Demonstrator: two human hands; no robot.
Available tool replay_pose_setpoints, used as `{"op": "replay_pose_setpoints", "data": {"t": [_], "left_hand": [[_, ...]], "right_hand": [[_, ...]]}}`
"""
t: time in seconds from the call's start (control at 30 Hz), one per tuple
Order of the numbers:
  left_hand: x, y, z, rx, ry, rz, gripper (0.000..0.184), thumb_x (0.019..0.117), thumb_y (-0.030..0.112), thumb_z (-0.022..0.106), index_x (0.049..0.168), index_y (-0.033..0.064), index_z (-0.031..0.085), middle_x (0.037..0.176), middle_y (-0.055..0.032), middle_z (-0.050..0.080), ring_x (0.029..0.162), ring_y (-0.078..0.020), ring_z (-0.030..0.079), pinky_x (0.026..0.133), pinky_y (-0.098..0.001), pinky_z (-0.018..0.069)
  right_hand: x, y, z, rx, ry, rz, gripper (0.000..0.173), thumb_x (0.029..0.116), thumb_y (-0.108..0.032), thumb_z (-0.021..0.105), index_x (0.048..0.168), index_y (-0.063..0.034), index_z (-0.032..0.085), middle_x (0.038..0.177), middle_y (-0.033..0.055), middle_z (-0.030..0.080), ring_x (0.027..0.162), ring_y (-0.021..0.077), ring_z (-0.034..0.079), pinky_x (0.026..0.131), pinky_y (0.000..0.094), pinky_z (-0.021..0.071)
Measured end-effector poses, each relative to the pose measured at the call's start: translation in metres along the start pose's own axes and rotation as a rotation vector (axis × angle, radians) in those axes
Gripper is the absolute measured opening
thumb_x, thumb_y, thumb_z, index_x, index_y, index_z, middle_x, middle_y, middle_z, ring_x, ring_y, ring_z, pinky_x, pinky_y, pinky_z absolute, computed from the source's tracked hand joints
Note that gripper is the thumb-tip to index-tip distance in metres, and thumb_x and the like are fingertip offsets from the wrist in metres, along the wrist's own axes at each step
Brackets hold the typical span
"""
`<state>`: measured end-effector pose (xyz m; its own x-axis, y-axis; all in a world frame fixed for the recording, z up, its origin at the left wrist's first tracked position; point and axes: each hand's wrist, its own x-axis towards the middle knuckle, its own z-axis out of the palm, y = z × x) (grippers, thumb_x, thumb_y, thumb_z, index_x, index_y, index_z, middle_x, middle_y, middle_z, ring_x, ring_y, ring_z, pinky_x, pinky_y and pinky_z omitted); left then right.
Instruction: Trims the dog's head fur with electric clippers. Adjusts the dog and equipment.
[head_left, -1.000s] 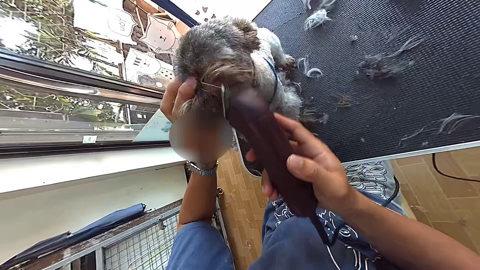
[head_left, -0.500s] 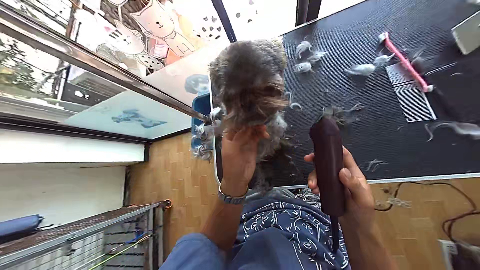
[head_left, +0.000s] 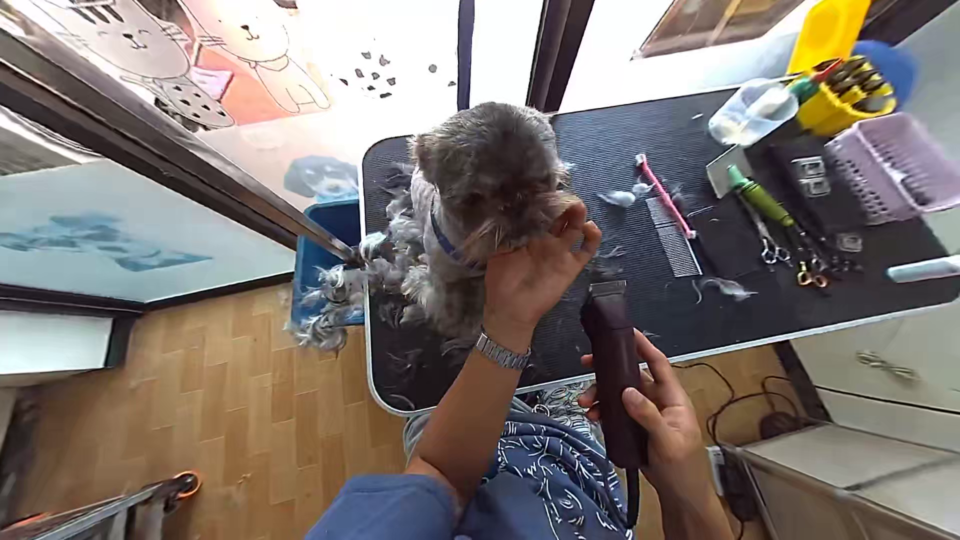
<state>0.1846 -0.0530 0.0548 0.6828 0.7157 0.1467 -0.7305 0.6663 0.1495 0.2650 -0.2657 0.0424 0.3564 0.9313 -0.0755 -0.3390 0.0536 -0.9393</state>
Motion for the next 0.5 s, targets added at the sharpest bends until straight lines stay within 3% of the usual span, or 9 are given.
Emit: {"op": "replay_pose_setpoints", "data": {"t": [0.1, 0.17, 0.3, 0.37, 0.5], "left_hand": [[0.004, -0.003, -0.002, -0.068, -0.05, -0.022, 0.048, 0.1064, 0.049, 0.03, 0.112, 0.0159, 0.064, 0.105, -0.0017, 0.065, 0.1, -0.0146, 0.065, 0.092, -0.0298, 0.0531], [0.01, 0.0, 0.001, -0.235, -0.054, -0.044, 0.042, 0.1052, 0.041, 0.04, 0.108, 0.0079, 0.065, 0.097, -0.0066, 0.069, 0.094, -0.0199, 0.069, 0.091, -0.0349, 0.056], [0.017, 0.005, 0.002, -0.365, -0.066, -0.084, 0.027, 0.1062, 0.024, 0.044, 0.108, 0.0027, 0.06, 0.09, -0.0093, 0.066, 0.078, -0.0168, 0.068, 0.074, -0.0239, 0.0575], [0.017, 0.004, -0.003, -0.342, -0.09, -0.059, 0.022, 0.1045, 0.019, 0.047, 0.109, 0.0013, 0.06, 0.09, -0.0107, 0.066, 0.08, -0.0176, 0.068, 0.077, -0.025, 0.0569], [0.014, 0.002, -0.01, -0.202, -0.057, -0.059, 0.033, 0.1053, 0.03, 0.041, 0.103, 0.0042, 0.063, 0.086, -0.0096, 0.068, 0.085, -0.0213, 0.068, 0.085, -0.0358, 0.0557]], "right_hand": [[-0.003, -0.015, 0.012, -0.261, -0.004, -0.076, 0.074, 0.0964, -0.026, 0.07, 0.156, -0.0027, 0.032, 0.12, 0.0127, 0.068, 0.086, 0.0229, 0.074, 0.071, 0.0369, 0.066], [-0.002, -0.024, 0.022, -0.488, -0.021, -0.155, 0.069, 0.0968, -0.025, 0.069, 0.154, -0.0018, 0.037, 0.121, 0.0079, 0.069, 0.089, 0.0167, 0.073, 0.074, 0.0334, 0.0659], [0.005, -0.037, 0.043, -0.86, -0.013, -0.285, 0.065, 0.0969, -0.029, 0.068, 0.152, -0.0045, 0.043, 0.115, 0.009, 0.071, 0.092, 0.0078, 0.071, 0.078, 0.0255, 0.0629], [0.012, -0.043, 0.052, -0.923, -0.009, -0.325, 0.065, 0.0971, -0.028, 0.069, 0.153, -0.008, 0.043, 0.117, 0.0098, 0.07, 0.094, 0.0081, 0.071, 0.079, 0.0256, 0.0626], [0.02, -0.046, 0.059, -0.986, 0.025, -0.334, 0.066, 0.0968, -0.028, 0.068, 0.155, -0.0119, 0.042, 0.116, 0.0066, 0.07, 0.09, 0.0057, 0.069, 0.074, 0.0231, 0.0611]]}}
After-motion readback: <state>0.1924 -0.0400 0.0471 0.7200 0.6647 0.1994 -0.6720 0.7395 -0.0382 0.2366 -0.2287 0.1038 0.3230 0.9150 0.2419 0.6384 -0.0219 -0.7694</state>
